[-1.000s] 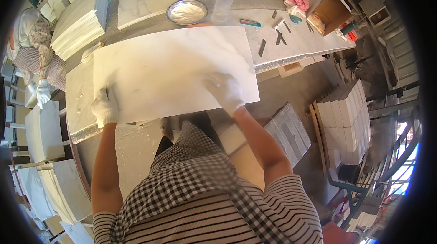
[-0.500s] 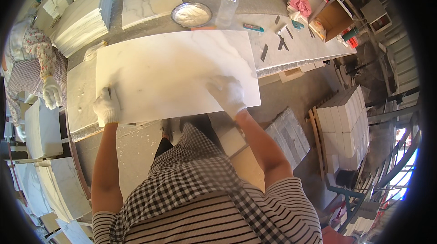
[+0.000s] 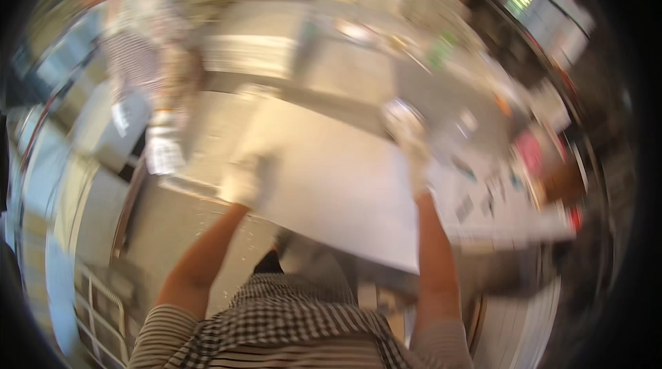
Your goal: The person scrapes a white foam sheet on a workbench using a small metal scraper. They repeatedly scrape the surface, lift the sheet to inspect it, and continue scraping different areas. Another worker is visible in the background handling similar foam sheets.
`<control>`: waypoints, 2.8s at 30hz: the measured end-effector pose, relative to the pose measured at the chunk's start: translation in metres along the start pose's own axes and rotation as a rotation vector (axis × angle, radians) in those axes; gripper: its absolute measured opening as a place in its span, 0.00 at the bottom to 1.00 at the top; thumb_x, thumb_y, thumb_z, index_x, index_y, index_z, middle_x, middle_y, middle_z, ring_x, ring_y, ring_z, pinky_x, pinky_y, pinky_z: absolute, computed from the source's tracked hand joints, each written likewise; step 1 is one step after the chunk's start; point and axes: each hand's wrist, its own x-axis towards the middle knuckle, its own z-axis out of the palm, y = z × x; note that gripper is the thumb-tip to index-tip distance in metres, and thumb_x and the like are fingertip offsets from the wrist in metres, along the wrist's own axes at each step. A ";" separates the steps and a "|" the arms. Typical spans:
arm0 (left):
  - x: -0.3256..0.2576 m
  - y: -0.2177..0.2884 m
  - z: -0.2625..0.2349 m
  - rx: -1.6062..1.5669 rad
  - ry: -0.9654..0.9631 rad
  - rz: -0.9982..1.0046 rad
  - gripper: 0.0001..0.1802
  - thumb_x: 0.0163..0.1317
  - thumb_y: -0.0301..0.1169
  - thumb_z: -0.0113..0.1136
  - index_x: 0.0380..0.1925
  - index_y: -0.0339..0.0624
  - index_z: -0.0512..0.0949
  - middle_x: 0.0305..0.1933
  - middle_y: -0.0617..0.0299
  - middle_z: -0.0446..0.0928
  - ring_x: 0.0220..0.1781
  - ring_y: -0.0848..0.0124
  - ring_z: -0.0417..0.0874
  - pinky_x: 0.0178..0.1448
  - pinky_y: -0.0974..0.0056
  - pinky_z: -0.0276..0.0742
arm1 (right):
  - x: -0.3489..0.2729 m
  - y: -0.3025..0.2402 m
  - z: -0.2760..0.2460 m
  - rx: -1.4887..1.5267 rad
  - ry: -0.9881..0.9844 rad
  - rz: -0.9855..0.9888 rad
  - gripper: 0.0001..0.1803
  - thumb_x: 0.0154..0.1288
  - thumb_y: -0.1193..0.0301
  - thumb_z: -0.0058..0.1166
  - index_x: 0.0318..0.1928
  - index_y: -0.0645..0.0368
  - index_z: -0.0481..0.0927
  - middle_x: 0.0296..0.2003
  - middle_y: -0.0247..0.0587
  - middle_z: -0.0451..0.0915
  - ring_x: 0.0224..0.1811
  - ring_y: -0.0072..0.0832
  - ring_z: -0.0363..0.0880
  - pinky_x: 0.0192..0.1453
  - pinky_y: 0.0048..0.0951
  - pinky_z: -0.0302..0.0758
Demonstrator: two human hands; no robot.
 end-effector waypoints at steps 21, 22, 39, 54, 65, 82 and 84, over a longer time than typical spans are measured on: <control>-0.018 0.045 -0.025 0.081 -0.016 -0.101 0.19 0.72 0.38 0.42 0.44 0.55 0.86 0.47 0.52 0.83 0.46 0.55 0.83 0.56 0.56 0.78 | 0.120 -0.019 0.058 -0.904 -0.269 0.061 0.26 0.74 0.64 0.45 0.67 0.64 0.71 0.57 0.58 0.80 0.58 0.49 0.80 0.61 0.41 0.75; -0.020 0.050 -0.025 0.033 -0.006 -0.237 0.19 0.72 0.38 0.43 0.42 0.54 0.86 0.46 0.52 0.83 0.45 0.54 0.83 0.54 0.55 0.79 | 0.111 -0.033 0.059 -0.749 -0.204 0.010 0.26 0.74 0.65 0.45 0.67 0.65 0.70 0.57 0.58 0.80 0.59 0.49 0.79 0.62 0.40 0.75; -0.011 0.041 -0.018 0.751 -0.058 0.087 0.10 0.61 0.33 0.55 0.38 0.45 0.84 0.38 0.53 0.83 0.45 0.53 0.85 0.48 0.51 0.81 | -0.084 -0.183 0.090 -0.210 -0.531 -0.080 0.19 0.73 0.71 0.45 0.56 0.71 0.79 0.53 0.55 0.81 0.57 0.46 0.78 0.65 0.40 0.70; -0.017 0.039 -0.024 0.629 0.013 0.174 0.18 0.65 0.47 0.55 0.33 0.44 0.84 0.35 0.51 0.84 0.40 0.49 0.84 0.48 0.50 0.79 | -0.166 -0.249 0.101 0.126 -0.639 0.258 0.14 0.70 0.72 0.47 0.43 0.74 0.79 0.34 0.43 0.77 0.35 0.28 0.72 0.41 0.30 0.71; -0.070 0.055 0.033 -0.094 0.191 0.273 0.18 0.72 0.43 0.50 0.43 0.40 0.79 0.42 0.50 0.82 0.46 0.53 0.82 0.52 0.54 0.76 | -0.176 -0.261 0.071 0.129 -0.443 0.445 0.19 0.75 0.68 0.42 0.54 0.73 0.74 0.40 0.43 0.76 0.40 0.30 0.72 0.46 0.30 0.71; -0.162 0.078 0.082 -0.714 -0.441 -0.211 0.23 0.73 0.49 0.46 0.55 0.45 0.75 0.42 0.58 0.80 0.34 0.72 0.81 0.27 0.70 0.77 | -0.192 -0.255 0.051 0.298 -0.447 0.567 0.13 0.75 0.71 0.46 0.48 0.67 0.78 0.33 0.35 0.79 0.35 0.22 0.74 0.37 0.27 0.72; -0.162 0.081 0.078 -0.719 -0.495 -0.292 0.26 0.72 0.52 0.48 0.54 0.42 0.76 0.42 0.56 0.79 0.32 0.72 0.80 0.29 0.69 0.77 | -0.190 -0.256 0.049 0.316 -0.430 0.528 0.12 0.75 0.70 0.46 0.46 0.67 0.78 0.30 0.34 0.77 0.31 0.19 0.72 0.33 0.25 0.69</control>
